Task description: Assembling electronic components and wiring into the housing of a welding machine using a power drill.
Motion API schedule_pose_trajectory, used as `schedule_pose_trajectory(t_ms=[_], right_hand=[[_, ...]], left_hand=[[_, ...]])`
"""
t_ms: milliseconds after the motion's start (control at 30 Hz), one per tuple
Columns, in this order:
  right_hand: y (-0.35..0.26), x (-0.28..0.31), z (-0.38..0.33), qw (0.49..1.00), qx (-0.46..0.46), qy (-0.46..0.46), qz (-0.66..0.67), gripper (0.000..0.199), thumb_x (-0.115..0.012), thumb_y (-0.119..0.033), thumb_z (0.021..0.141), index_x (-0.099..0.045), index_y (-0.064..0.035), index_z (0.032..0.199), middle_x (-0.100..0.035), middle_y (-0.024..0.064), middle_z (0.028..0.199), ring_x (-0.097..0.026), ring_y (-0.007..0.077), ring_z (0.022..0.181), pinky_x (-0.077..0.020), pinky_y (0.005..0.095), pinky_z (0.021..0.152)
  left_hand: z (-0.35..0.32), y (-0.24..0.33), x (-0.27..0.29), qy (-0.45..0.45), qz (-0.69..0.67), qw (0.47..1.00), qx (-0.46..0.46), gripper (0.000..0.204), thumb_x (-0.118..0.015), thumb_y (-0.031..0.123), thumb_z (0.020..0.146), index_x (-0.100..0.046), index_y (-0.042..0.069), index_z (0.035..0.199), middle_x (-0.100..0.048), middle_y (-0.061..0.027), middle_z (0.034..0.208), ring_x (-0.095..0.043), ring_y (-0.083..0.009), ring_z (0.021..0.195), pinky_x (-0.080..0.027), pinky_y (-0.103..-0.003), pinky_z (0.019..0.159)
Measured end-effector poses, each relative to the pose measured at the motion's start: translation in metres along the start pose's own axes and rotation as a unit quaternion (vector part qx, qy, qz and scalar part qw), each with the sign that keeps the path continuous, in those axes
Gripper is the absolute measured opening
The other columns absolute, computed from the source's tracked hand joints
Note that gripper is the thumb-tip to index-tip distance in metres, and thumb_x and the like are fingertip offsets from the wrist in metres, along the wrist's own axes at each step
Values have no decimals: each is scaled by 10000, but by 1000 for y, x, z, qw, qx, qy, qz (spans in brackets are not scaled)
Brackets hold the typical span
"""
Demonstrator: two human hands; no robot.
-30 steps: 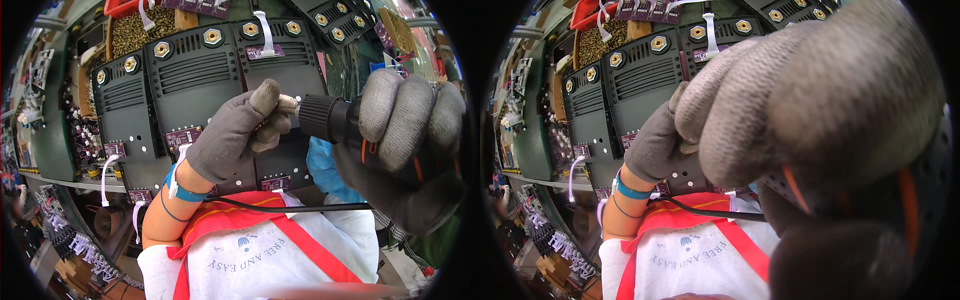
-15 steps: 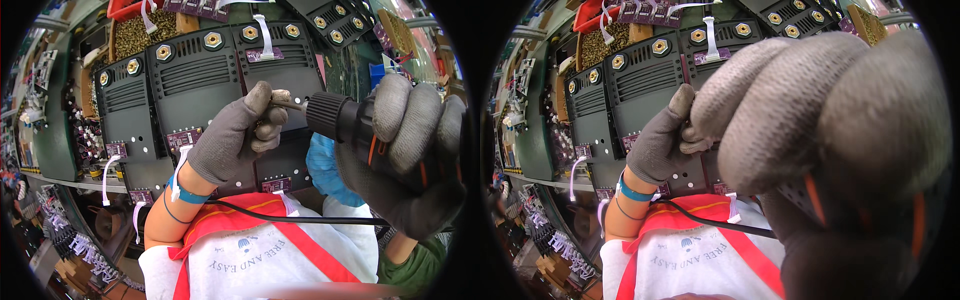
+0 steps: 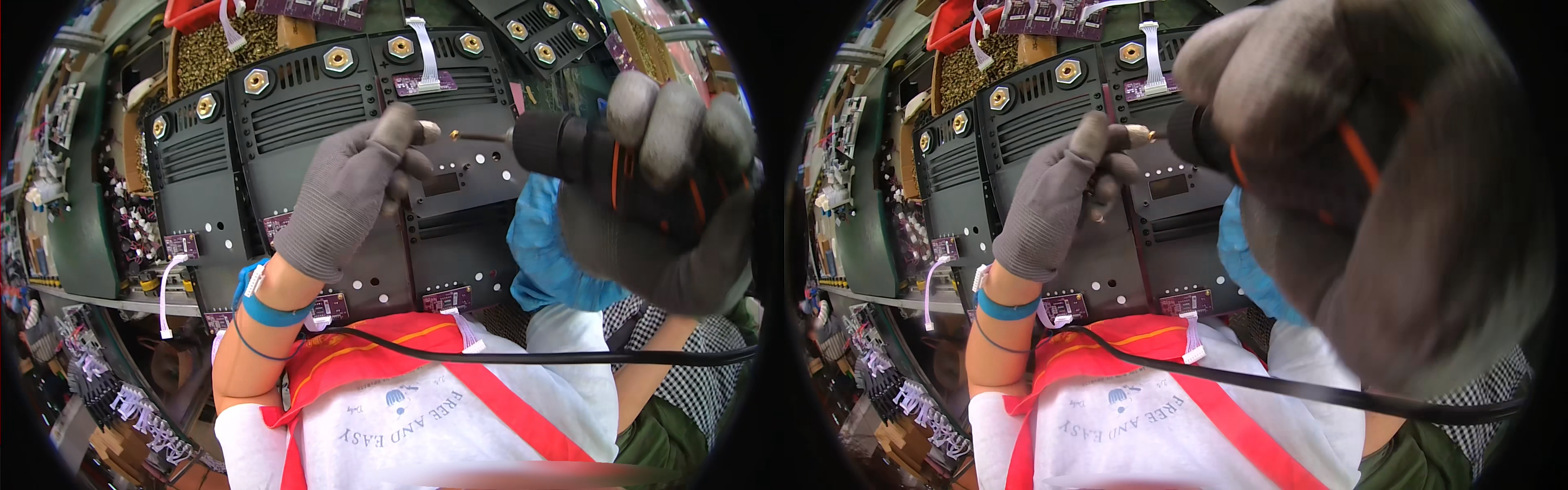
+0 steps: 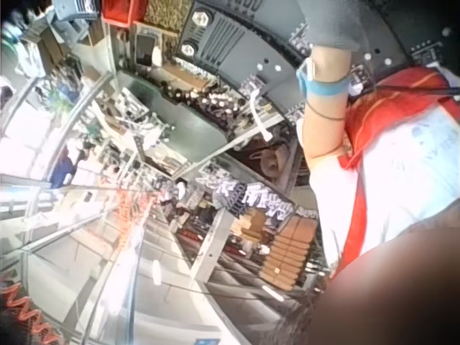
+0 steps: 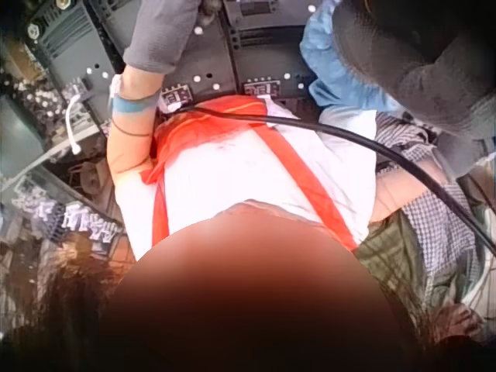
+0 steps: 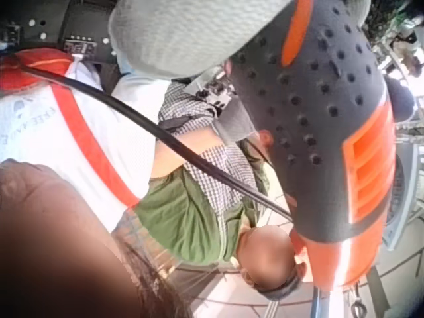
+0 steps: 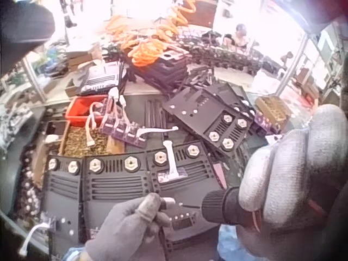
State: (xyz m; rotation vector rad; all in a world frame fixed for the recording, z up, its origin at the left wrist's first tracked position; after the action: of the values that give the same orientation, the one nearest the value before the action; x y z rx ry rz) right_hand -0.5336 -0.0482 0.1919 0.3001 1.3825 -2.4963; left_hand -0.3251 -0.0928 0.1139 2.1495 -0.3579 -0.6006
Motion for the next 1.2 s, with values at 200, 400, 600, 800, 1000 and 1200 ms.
schedule_pose_trajectory(t_ms=[200,400,600,800,1000,1200], right_hand=[[9,18,16,998,35,47,17,277,-441,-255,953,-473,-47,1132,-491,62,801,-457,184,756,-439,432,747],[13,25,11,998,29,58,24,290,-430,-249,958,-475,-34,1147,-495,69,801,-457,187,747,-436,430,741],[15,28,4,998,23,60,19,304,-419,-244,962,-478,-22,1162,-498,76,801,-458,190,739,-433,428,735],[15,28,0,998,17,55,20,319,-409,-238,967,-480,-9,1176,-502,82,800,-458,193,730,-431,426,729],[21,25,-9,999,-6,42,7,334,-398,-233,971,-483,3,1191,-505,89,800,-459,196,722,-428,424,723],[37,13,-15,999,-35,17,-5,349,-387,-227,976,-486,16,1205,-508,96,800,-460,199,713,-425,423,717]], left_hand=[[52,0,-7,230,536,757,-295,347,-713,358,797,-668,90,1013,-644,-130,842,-640,-326,791,-507,-419,705],[81,2,-15,216,578,741,-265,303,-709,353,803,-693,110,983,-655,-97,861,-647,-289,814,-505,-392,703],[83,-6,-22,227,583,735,-259,272,-725,337,789,-716,126,961,-660,-75,866,-643,-269,783,-494,-377,682],[72,3,-31,224,542,746,-315,215,-726,309,786,-713,126,898,-647,-74,811,-640,-271,737,-489,-382,640],[-1,-25,-33,126,428,863,-239,152,-738,165,771,-685,63,871,-632,-104,782,-624,-254,674,-484,-347,603],[-3,-45,-33,142,460,830,-281,163,-758,122,745,-673,43,860,-625,-113,759,-614,-274,635,-478,-344,567]])
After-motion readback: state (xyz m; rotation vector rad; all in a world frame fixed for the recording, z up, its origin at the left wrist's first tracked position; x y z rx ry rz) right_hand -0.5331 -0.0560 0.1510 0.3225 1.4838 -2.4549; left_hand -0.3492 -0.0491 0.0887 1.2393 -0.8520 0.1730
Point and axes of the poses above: each hand's wrist, its own z-axis towards the middle knuckle, its own x-axis out of the back of the hand, y = z × x, the point moved 1 cm from there along z, towards the middle knuckle
